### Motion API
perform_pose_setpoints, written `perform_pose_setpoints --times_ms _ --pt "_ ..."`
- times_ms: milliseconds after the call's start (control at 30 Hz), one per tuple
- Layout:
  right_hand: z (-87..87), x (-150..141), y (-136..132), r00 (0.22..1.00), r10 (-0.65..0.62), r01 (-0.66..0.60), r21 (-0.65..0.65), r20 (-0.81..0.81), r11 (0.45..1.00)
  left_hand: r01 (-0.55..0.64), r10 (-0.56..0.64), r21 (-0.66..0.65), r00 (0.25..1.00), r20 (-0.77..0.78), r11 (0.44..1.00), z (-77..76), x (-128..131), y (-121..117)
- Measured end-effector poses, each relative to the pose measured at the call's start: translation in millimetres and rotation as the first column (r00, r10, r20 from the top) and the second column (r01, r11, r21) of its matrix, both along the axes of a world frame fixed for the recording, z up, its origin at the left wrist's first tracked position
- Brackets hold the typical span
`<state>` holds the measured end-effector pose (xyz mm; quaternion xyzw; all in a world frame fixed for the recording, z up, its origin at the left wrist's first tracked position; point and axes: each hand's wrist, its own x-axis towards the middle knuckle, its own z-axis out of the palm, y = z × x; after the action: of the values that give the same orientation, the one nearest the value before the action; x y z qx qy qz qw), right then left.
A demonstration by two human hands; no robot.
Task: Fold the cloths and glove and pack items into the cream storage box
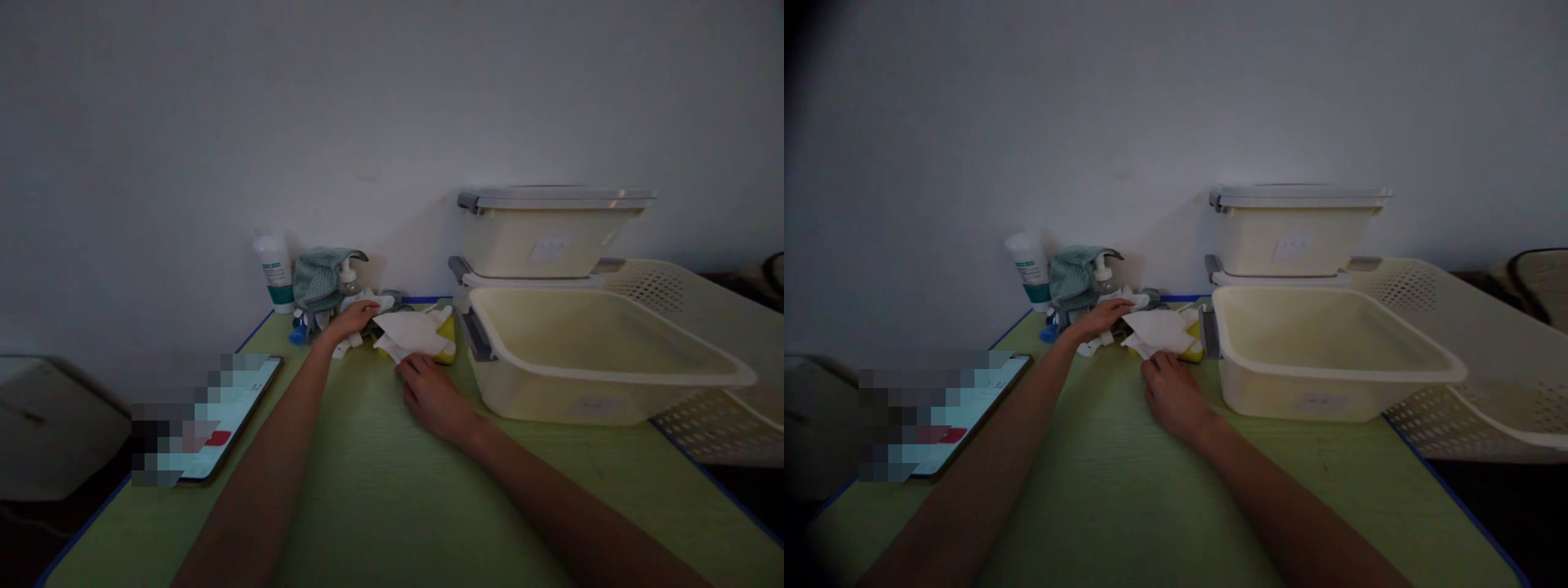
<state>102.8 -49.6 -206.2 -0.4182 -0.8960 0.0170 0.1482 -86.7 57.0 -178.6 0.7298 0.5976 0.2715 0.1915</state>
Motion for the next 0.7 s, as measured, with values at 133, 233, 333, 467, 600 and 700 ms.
perform_pose_setpoints --times_ms 133,233,333,467,600,700 --pt "0.3 0.5 0.2 1.000 0.007 -0.007 -0.009 -0.005 1.000 -0.103 0.101 0.078 0.995 0.025 0.992 -3.5 -1.9 0.8" --pt "0.9 0.6 0.0 1.000 0.006 -0.006 -0.014 -0.003 1.000 -0.197 0.185 0.186 0.980 0.078 0.963 5.2 -1.7 -3.0" --pt "1.9 0.6 -0.8 1.000 -0.001 0.001 -0.019 -0.001 1.000 -0.288 0.245 0.311 0.955 0.168 0.906 30.7 -4.0 -9.3" --pt "3.2 0.7 -1.4 1.000 0.003 -0.004 -0.028 -0.007 1.000 -0.400 0.202 0.506 0.893 0.402 0.764 73.1 -11.3 -20.1" --pt "3.3 1.1 -0.9 1.000 0.010 -0.010 -0.033 -0.019 0.999 -0.459 0.009 0.585 0.792 0.611 0.669 97.9 -16.1 -32.0" --pt "2.7 1.3 -0.4 1.000 0.015 -0.015 -0.033 -0.026 0.999 -0.454 -0.057 0.583 0.754 0.654 0.674 104.2 -15.5 -38.3"
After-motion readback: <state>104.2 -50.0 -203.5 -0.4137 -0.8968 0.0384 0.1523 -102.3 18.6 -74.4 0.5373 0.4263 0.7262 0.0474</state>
